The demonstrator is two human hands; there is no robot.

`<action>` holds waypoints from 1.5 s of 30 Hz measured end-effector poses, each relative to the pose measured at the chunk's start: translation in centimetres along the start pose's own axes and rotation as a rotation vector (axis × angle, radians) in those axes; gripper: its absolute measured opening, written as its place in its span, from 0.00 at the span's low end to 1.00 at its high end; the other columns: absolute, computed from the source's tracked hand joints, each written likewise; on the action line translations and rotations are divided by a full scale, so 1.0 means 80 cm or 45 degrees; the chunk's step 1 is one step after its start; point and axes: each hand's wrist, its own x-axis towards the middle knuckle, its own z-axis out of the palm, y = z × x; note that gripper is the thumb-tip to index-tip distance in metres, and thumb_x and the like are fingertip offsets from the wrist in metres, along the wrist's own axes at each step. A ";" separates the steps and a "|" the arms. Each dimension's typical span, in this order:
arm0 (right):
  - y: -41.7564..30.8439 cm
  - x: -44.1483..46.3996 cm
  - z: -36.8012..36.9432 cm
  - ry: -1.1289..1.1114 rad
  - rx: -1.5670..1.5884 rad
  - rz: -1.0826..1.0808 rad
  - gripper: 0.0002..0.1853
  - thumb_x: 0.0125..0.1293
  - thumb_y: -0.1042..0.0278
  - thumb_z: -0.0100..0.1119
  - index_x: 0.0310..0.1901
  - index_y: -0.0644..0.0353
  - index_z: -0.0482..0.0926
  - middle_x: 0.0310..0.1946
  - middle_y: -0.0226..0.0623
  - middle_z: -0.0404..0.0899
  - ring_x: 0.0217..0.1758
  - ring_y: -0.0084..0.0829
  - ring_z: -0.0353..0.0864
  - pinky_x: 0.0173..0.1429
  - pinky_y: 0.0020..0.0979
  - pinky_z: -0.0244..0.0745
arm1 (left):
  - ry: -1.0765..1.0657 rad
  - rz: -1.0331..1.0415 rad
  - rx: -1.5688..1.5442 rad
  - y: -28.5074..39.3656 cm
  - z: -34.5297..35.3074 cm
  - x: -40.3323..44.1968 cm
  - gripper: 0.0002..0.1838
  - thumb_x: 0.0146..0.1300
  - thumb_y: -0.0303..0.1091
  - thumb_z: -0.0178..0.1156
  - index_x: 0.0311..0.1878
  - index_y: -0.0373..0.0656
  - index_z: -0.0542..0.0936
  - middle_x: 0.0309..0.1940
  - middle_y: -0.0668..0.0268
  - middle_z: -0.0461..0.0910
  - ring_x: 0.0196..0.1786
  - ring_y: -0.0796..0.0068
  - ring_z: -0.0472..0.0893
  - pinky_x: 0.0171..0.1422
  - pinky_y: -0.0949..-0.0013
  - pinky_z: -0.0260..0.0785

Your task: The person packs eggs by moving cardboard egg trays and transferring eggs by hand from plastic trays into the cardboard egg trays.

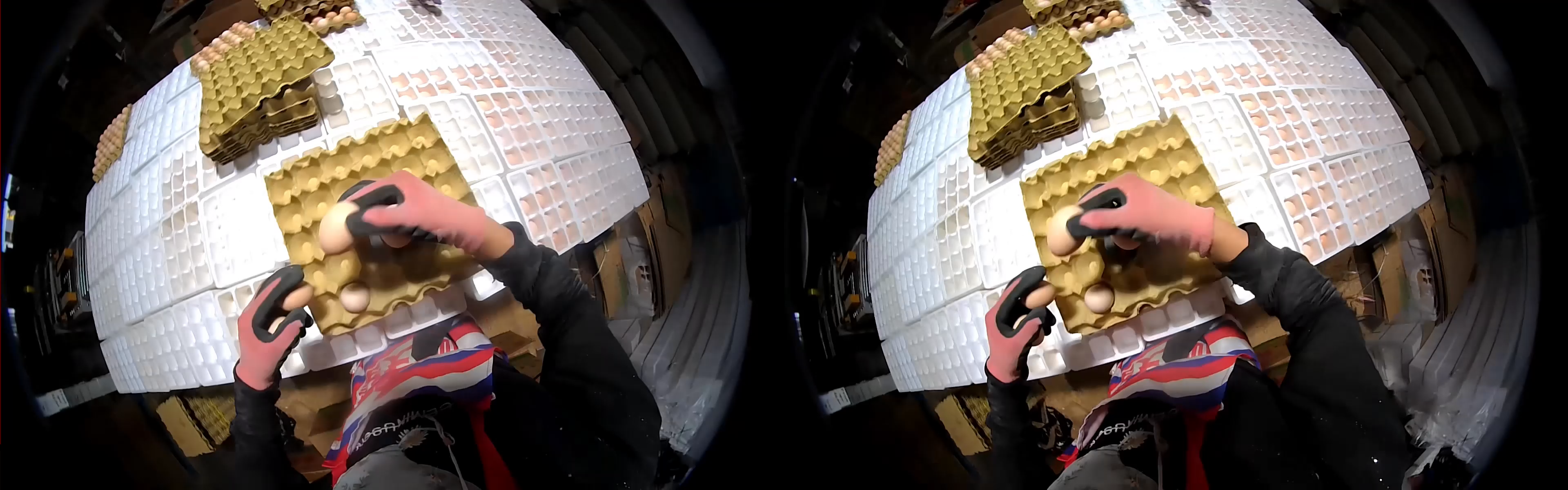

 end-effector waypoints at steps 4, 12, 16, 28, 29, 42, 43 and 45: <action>0.050 0.005 -0.103 -0.125 1.637 -0.519 0.33 0.68 0.35 0.48 0.60 0.57 0.73 0.63 0.53 0.70 0.36 0.37 0.79 0.26 0.31 0.75 | -0.274 0.395 1.641 0.036 0.056 0.021 0.28 0.41 0.45 0.77 0.49 0.50 0.83 0.62 0.52 0.70 0.48 0.53 0.76 0.46 0.56 0.74; 0.195 0.022 -0.324 1.172 -0.665 -0.010 0.27 0.58 0.46 0.67 0.55 0.55 0.81 0.52 0.41 0.78 0.43 0.33 0.84 0.42 0.31 0.79 | -0.425 0.104 0.997 0.125 0.080 0.088 0.27 0.37 0.40 0.80 0.45 0.47 0.84 0.59 0.50 0.74 0.58 0.45 0.77 0.59 0.57 0.73; 0.210 0.045 -0.355 0.995 -1.382 0.209 0.30 0.55 0.43 0.66 0.59 0.43 0.79 0.63 0.44 0.71 0.55 0.42 0.81 0.57 0.42 0.75 | -0.601 0.528 0.837 0.182 0.128 0.238 0.35 0.33 0.39 0.83 0.51 0.48 0.83 0.64 0.50 0.71 0.64 0.48 0.73 0.66 0.53 0.68; 0.221 0.075 -0.430 1.497 -1.009 -0.633 0.26 0.58 0.62 0.65 0.58 0.62 0.75 0.57 0.48 0.72 0.62 0.52 0.67 0.66 0.47 0.63 | -1.246 0.549 1.485 -0.013 0.258 0.596 0.38 0.45 0.39 0.77 0.64 0.62 0.76 0.73 0.63 0.58 0.61 0.58 0.75 0.65 0.60 0.69; 0.217 0.055 -0.427 1.438 -0.942 -0.596 0.26 0.58 0.65 0.65 0.59 0.63 0.74 0.57 0.47 0.73 0.62 0.51 0.67 0.65 0.45 0.65 | -1.269 0.473 1.677 0.010 0.269 0.591 0.39 0.46 0.38 0.76 0.66 0.63 0.75 0.74 0.63 0.57 0.61 0.59 0.76 0.65 0.60 0.69; 0.105 -0.067 -0.215 0.636 -0.480 -0.131 0.19 0.65 0.76 0.50 0.58 0.67 0.77 0.47 0.50 0.83 0.51 0.40 0.83 0.58 0.37 0.74 | -0.613 1.382 1.083 0.078 0.246 0.545 0.26 0.66 0.40 0.56 0.66 0.48 0.70 0.65 0.56 0.68 0.68 0.54 0.66 0.70 0.54 0.59; 0.098 -0.075 -0.197 0.547 -0.585 -0.030 0.18 0.63 0.75 0.51 0.53 0.69 0.80 0.44 0.52 0.84 0.50 0.43 0.84 0.58 0.37 0.75 | -0.524 1.430 1.030 0.102 0.206 0.514 0.25 0.65 0.39 0.58 0.65 0.47 0.72 0.63 0.56 0.69 0.66 0.54 0.67 0.69 0.55 0.61; 0.097 -0.076 -0.162 0.284 -0.759 0.248 0.25 0.57 0.68 0.62 0.56 0.73 0.75 0.42 0.44 0.84 0.46 0.37 0.83 0.54 0.36 0.75 | -0.272 1.162 0.938 0.119 0.129 0.442 0.25 0.63 0.38 0.61 0.64 0.45 0.73 0.63 0.55 0.70 0.66 0.52 0.68 0.70 0.55 0.61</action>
